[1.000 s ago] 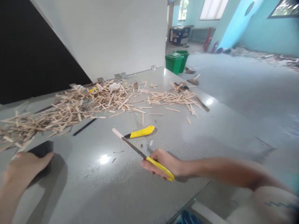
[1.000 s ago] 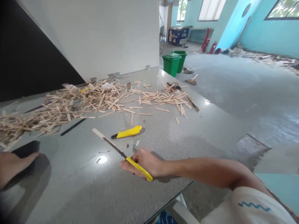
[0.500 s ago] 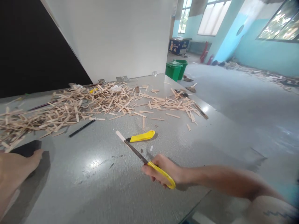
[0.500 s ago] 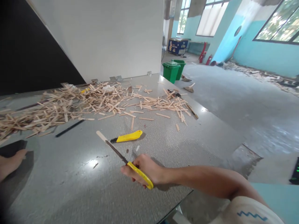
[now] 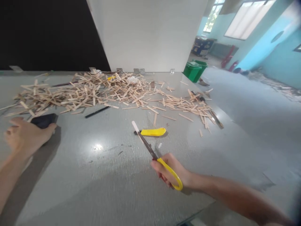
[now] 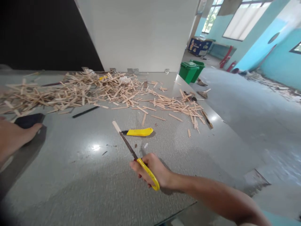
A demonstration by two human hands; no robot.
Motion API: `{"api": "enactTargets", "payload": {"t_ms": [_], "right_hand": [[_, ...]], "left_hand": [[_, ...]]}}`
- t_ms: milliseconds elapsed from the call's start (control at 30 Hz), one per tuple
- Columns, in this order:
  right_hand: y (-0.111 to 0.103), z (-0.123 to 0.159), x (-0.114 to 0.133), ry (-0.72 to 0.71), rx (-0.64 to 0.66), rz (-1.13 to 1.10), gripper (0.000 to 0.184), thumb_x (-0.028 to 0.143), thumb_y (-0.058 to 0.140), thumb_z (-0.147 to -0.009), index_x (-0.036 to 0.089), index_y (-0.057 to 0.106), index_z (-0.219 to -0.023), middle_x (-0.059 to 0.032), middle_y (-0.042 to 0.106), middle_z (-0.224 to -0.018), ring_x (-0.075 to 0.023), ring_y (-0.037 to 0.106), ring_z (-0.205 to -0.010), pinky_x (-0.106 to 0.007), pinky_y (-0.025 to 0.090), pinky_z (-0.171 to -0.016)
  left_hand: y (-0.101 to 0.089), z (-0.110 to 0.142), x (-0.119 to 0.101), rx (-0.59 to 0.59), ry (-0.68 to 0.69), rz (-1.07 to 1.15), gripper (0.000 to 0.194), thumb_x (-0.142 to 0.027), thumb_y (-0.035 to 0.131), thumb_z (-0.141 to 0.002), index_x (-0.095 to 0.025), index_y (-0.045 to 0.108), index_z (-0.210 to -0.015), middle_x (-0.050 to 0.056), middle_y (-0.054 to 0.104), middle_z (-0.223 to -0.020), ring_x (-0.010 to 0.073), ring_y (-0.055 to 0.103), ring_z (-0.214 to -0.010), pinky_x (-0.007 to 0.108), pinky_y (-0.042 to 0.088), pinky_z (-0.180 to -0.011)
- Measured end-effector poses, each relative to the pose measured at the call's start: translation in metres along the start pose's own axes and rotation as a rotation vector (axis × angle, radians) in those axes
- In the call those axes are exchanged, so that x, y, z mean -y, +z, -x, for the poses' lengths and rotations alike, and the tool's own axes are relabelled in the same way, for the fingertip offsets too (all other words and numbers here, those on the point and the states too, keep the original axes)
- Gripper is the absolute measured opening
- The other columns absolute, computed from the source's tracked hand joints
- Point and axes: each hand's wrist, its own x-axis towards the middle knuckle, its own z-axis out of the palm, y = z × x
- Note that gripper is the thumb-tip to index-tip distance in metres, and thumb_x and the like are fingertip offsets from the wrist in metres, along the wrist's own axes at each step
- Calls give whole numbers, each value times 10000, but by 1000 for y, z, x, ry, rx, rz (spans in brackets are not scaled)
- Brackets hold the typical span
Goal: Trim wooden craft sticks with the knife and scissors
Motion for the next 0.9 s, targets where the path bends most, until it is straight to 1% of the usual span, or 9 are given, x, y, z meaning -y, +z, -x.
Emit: {"api": "enactTargets", "payload": {"t_ms": [33,233,333,400,500,600,700,767,900], "right_hand": [[0,0,0,-2,-10,12,670,788,640,-942,220,536,-602,59,479,-478,-76,463,-363,-165,361,-322],[1,1,-1,-18,-32,29,733,895,624,-866,234,494,-578,66,442,-449,-71,427,-349,-173,354,-324],[1,2,-2,-20,-38,26,755,922,617,-857,233,490,-575,68,429,-442,-70,424,-346,-175,348,-331],[1,3,-2,-22,-39,29,763,925,616,-862,232,483,-571,68,425,-443,-70,428,-348,-172,334,-333],[0,5,-1,-33,-25,51,771,937,622,-849,235,478,-564,64,426,-438,-73,429,-344,-174,319,-328],[-1,6,-3,-16,-2,59,773,939,605,-858,235,483,-562,58,430,-428,-76,419,-332,-180,326,-325],[-3,8,-8,-13,44,66,777,922,558,-912,235,479,-557,46,435,-424,-81,413,-330,-187,324,-326],[-4,11,-11,-40,62,107,779,914,558,-928,235,474,-556,43,428,-431,-82,407,-338,-188,297,-326],[-4,18,-9,-107,69,193,811,963,530,-915,239,453,-558,41,414,-457,-77,387,-359,-197,261,-336]], "left_hand": [[-5,5,-7,50,-114,-33,1164,-461,724,-840,165,128,-1619,439,411,-1659,539,458,-1537,668,458,-1184],[-29,29,-23,143,-66,62,1204,-453,719,-956,169,-31,-1664,449,316,-1711,535,383,-1606,629,380,-1256],[-32,44,-24,101,18,98,1160,-519,659,-1016,173,-11,-1662,476,271,-1703,603,306,-1611,718,304,-1264],[-33,59,-34,41,179,121,1125,-572,616,-1044,164,38,-1668,462,142,-1750,628,173,-1639,779,211,-1274],[-32,97,-63,30,354,287,866,-434,630,-1050,82,282,-1653,313,475,-1663,473,450,-1551,662,343,-1288],[-30,152,-94,290,486,663,578,-440,580,-1097,-66,536,-1536,199,742,-1373,335,721,-1220,521,572,-1078],[-23,207,-113,698,668,1011,551,-544,458,-1164,-178,505,-1573,178,757,-1361,257,772,-1013,386,619,-795],[-15,234,-120,804,737,1160,597,-551,434,-1179,-178,391,-1643,183,781,-1281,214,768,-881,328,580,-691],[4,259,-125,929,822,1381,502,-470,417,-1208,-228,390,-1647,158,794,-1231,146,733,-742,261,509,-596]]}}
